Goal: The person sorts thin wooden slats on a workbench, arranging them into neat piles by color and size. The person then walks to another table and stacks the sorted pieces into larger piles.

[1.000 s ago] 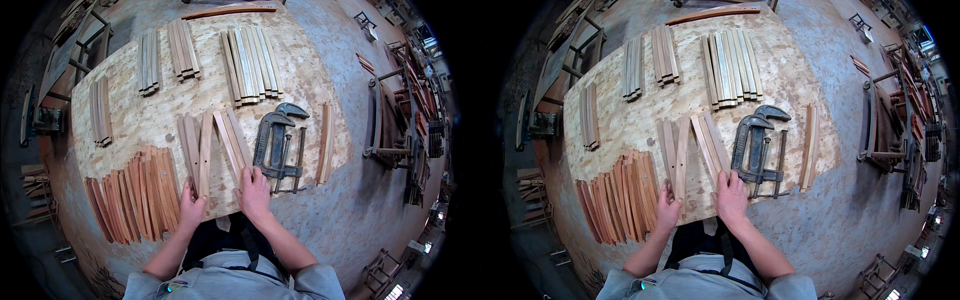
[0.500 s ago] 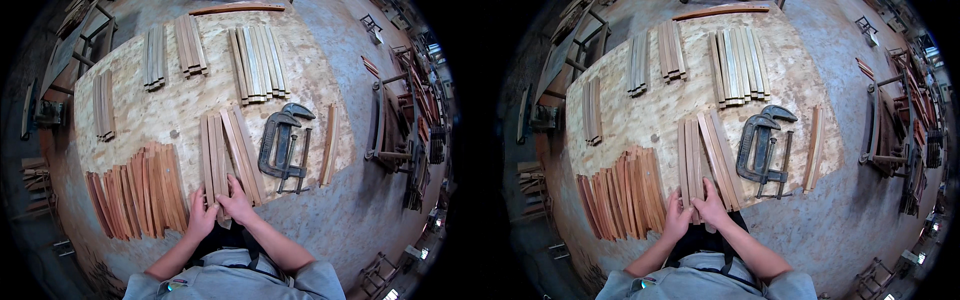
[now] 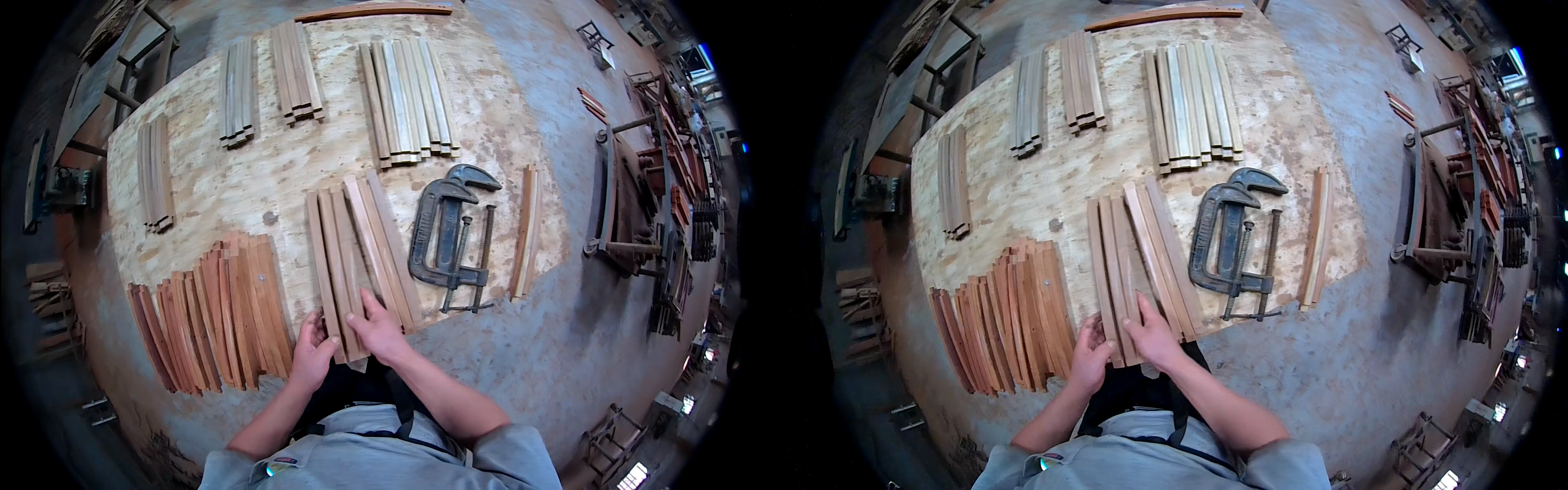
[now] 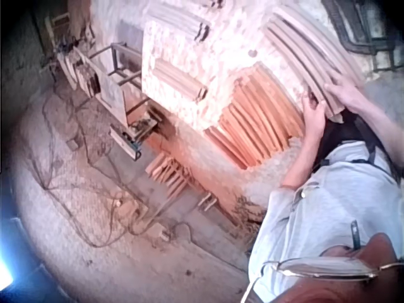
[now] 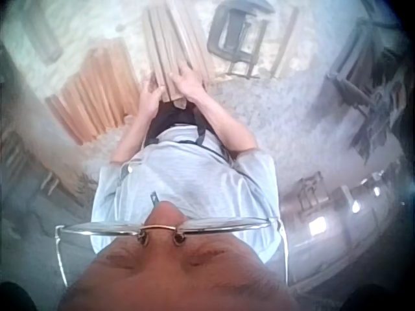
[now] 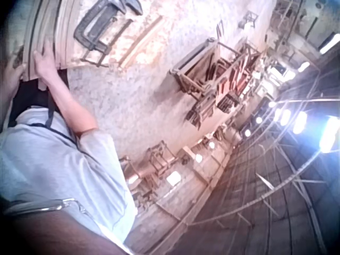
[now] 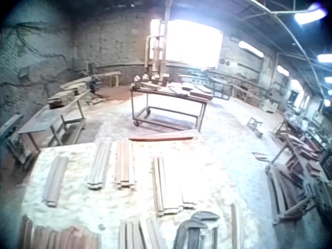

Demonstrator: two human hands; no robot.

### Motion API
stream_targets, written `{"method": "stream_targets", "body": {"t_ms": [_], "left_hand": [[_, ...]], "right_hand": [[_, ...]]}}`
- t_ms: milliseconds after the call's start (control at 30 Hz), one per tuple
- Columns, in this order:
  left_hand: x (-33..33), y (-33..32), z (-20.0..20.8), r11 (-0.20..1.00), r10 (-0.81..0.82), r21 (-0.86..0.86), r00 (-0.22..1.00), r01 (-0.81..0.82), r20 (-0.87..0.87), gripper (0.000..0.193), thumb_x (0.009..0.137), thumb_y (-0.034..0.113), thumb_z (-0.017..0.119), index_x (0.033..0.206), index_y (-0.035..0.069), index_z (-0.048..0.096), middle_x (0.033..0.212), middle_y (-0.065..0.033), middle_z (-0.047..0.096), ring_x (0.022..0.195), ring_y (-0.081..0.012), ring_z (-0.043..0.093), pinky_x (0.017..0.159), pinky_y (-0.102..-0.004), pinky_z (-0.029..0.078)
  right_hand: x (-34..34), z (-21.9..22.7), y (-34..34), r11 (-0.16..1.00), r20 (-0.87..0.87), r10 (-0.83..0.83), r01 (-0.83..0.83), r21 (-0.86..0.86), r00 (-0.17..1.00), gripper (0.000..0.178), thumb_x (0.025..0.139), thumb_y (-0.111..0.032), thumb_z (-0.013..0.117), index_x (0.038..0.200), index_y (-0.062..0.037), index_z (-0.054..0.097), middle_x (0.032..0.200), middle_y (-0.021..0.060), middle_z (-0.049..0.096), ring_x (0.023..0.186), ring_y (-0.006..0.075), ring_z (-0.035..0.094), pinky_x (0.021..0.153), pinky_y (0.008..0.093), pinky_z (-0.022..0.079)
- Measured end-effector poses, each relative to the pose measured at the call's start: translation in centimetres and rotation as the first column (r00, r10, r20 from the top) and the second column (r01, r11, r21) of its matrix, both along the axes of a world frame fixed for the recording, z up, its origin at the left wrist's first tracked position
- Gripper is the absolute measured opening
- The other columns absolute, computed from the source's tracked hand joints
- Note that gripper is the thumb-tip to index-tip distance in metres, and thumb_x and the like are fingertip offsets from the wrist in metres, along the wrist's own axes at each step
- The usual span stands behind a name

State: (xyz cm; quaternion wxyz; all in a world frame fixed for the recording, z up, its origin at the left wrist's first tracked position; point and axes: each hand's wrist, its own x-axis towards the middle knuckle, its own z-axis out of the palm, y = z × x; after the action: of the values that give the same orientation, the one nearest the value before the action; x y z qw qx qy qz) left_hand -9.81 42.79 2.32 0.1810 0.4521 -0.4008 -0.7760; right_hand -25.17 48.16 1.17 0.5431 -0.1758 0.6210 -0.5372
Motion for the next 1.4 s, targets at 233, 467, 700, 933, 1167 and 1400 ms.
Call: {"method": "stream_targets", "body": {"t_ms": [233,467,700,933,1167,1400], "left_hand": [[-0.7,0.8,-0.6,0.999,0.022,0.025,0.996,-0.025,0.090,0.082,0.087,-0.007,0.054,0.158,0.006,0.016,0.142,-0.0162,0.048,0.130,-0.0254,0.051,0.104,-0.0374,0.046],[-1.5,1.5,-0.7,0.997,0.067,0.017,0.991,-0.070,0.112,0.082,0.086,-0.003,0.058,0.157,0.004,0.018,0.148,-0.0155,0.041,0.134,-0.0270,0.046,0.111,-0.0383,0.039],[-2.3,0.0,0.9,0.924,-0.181,-0.197,0.830,0.327,0.528,0.089,0.081,0.021,0.076,0.151,0.001,0.024,0.141,-0.0229,0.046,0.130,-0.0309,0.048,0.108,-0.0402,0.040],[-0.5,-0.7,-0.9,0.983,0.031,-0.178,0.930,0.038,0.366,0.078,0.081,0.011,0.062,0.149,-0.005,0.027,0.142,-0.0220,0.045,0.130,-0.0307,0.047,0.109,-0.0387,0.039],[-2.6,-2.7,-0.9,0.863,0.082,-0.375,0.639,0.338,0.765,0.079,0.083,0.016,0.065,0.148,-0.011,0.027,0.144,-0.0294,0.041,0.132,-0.0384,0.044,0.113,-0.0434,0.034],[-2.5,-2.7,0.5,0.644,0.075,-0.363,0.417,0.673,0.906,0.087,0.080,0.021,0.074,0.146,-0.014,0.028,0.142,-0.0337,0.039,0.131,-0.0473,0.040,0.114,-0.0494,0.031]], "right_hand": [[-1.9,4.1,-1.4,0.856,-0.305,0.465,-0.334,0.395,0.831,0.058,0.099,-0.025,0.053,0.146,0.0057,0.040,0.114,0.0352,0.064,0.106,0.0466,0.064,0.091,0.0486,0.051],[-0.9,1.6,-0.4,0.963,-0.647,0.266,-0.167,0.212,0.714,0.039,0.093,-0.017,0.060,0.126,0.0026,0.056,0.105,0.0246,0.059,0.098,0.0443,0.061,0.086,0.0496,0.050],[-2.1,0.0,-0.4,0.943,-0.519,0.323,-0.315,0.107,0.791,0.035,0.096,-0.023,0.057,0.120,0.0009,0.062,0.104,0.0224,0.064,0.098,0.0402,0.063,0.087,0.0456,0.051],[-12.7,6.0,2.8,0.975,-0.589,-0.188,0.224,-0.013,0.786,0.024,0.091,-0.015,0.065,0.111,-0.0018,0.062,0.083,0.0116,0.062,0.076,0.0237,0.061,0.072,0.0393,0.051],[-24.4,1.1,13.0,0.699,-0.968,0.202,0.670,0.251,0.151,0.049,0.083,-0.033,0.076,0.109,0.0041,0.058,0.103,0.0227,0.059,0.098,0.0391,0.058,0.086,0.0478,0.049],[-25.8,-0.8,15.9,0.808,-0.280,-0.426,0.501,0.310,0.860,0.046,0.092,-0.032,0.067,0.118,0.0051,0.056,0.097,0.0173,0.065,0.074,0.0292,0.065,0.068,0.0443,0.054]]}}
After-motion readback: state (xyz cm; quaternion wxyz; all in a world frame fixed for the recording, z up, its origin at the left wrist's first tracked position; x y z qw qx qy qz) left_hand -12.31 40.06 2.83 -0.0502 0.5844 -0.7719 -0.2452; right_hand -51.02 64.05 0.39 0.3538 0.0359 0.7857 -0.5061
